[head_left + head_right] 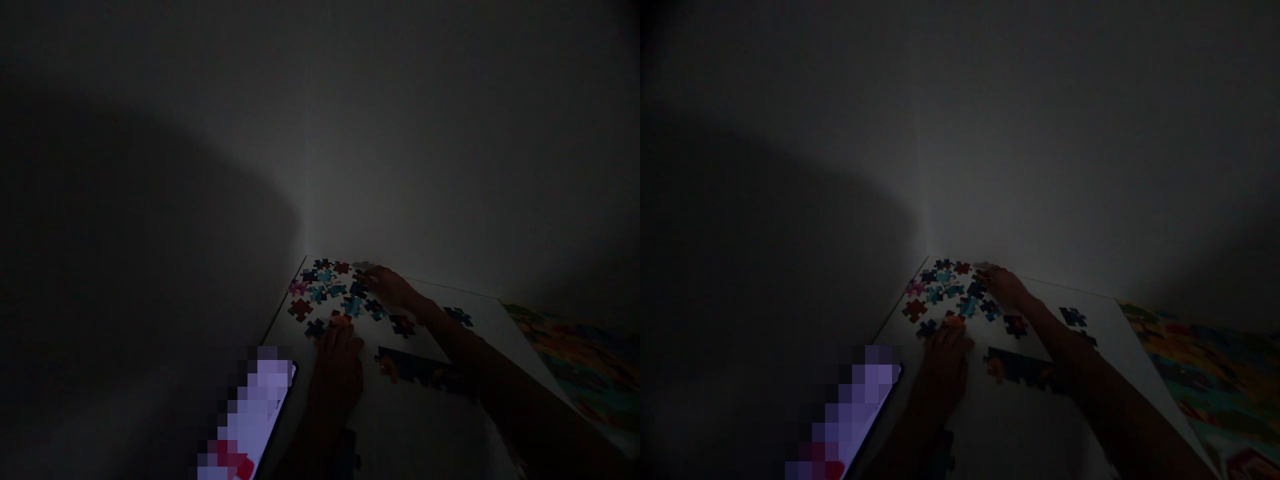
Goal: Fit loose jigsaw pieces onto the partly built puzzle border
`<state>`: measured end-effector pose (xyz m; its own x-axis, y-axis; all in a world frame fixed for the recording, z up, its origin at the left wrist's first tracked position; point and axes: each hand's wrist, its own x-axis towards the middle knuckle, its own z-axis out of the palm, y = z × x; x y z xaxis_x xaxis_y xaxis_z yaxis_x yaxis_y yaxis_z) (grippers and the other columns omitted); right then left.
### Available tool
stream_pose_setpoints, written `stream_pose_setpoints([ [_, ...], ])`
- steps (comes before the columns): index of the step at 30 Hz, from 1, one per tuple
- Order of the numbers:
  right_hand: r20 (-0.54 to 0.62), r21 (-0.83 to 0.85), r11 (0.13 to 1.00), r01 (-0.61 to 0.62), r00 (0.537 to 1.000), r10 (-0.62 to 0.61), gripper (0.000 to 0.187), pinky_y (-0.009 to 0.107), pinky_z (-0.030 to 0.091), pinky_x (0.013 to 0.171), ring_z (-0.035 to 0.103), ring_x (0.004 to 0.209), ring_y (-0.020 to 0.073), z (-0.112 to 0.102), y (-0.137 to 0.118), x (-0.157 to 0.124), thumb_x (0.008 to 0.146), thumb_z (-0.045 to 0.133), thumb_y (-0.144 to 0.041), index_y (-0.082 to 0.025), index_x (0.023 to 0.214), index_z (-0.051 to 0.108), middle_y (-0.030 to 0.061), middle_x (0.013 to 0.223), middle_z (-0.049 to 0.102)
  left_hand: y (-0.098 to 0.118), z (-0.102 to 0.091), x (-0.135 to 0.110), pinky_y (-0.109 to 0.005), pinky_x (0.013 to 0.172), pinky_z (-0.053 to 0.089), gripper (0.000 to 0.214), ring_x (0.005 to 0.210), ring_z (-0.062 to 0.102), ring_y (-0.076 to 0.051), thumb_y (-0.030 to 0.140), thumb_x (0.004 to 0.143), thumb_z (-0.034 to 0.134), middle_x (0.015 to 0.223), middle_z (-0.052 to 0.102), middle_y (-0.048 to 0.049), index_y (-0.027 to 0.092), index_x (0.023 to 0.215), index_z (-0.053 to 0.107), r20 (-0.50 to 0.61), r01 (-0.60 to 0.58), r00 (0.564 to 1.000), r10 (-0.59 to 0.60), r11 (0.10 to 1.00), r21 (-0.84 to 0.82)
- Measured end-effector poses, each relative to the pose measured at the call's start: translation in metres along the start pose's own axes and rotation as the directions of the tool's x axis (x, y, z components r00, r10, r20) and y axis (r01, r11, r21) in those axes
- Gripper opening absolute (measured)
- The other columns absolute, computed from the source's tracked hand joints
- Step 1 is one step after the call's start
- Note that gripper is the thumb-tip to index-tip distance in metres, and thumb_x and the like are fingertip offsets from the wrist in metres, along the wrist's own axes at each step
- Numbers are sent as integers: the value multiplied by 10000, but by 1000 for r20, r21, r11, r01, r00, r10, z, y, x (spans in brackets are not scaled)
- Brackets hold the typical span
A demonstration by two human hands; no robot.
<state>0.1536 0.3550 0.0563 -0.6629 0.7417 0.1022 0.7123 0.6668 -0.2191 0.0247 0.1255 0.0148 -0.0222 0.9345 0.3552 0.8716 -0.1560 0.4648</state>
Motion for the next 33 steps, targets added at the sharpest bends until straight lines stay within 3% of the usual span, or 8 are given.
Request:
stream_pose_setpoints([
  [7,51,70,990,122,991,-126,315,352,451,1010,607,1162,241,6,-37,39,936,490,-210,-192,1206,652,117,1283,650,-2,5,-1,-484,1097,384,393,1320,430,-256,13,791,497,1337,578,-39,240,1092,611,-42,-13,999,14,1000,21],
  [15,101,-14,976,219,971,-217,400,384,447,1020,585,1208,275,15,-76,63,953,459,-237,-167,1329,576,147,1362,593,0,2,1,-508,1094,389,418,1315,438,-264,13,774,502,1338,580,-56,235,1108,618,-7,-5,1000,5,1000,23],
  [24,125,-86,975,207,973,-195,327,366,457,983,595,1175,258,28,-61,52,962,439,-230,-190,1230,622,142,1259,650,-2,4,0,-513,1105,379,399,1325,425,-272,22,779,509,1345,577,-57,228,1103,619,0,-2,1000,2,1000,8],
  [33,110,-51,970,238,967,-231,338,411,435,1031,547,1258,279,21,-49,23,944,441,-196,-170,1229,622,157,1322,611,1,2,0,-514,1105,380,381,1327,427,-277,26,772,522,1343,572,-62,223,1085,611,-15,-11,1000,11,1000,25],
])
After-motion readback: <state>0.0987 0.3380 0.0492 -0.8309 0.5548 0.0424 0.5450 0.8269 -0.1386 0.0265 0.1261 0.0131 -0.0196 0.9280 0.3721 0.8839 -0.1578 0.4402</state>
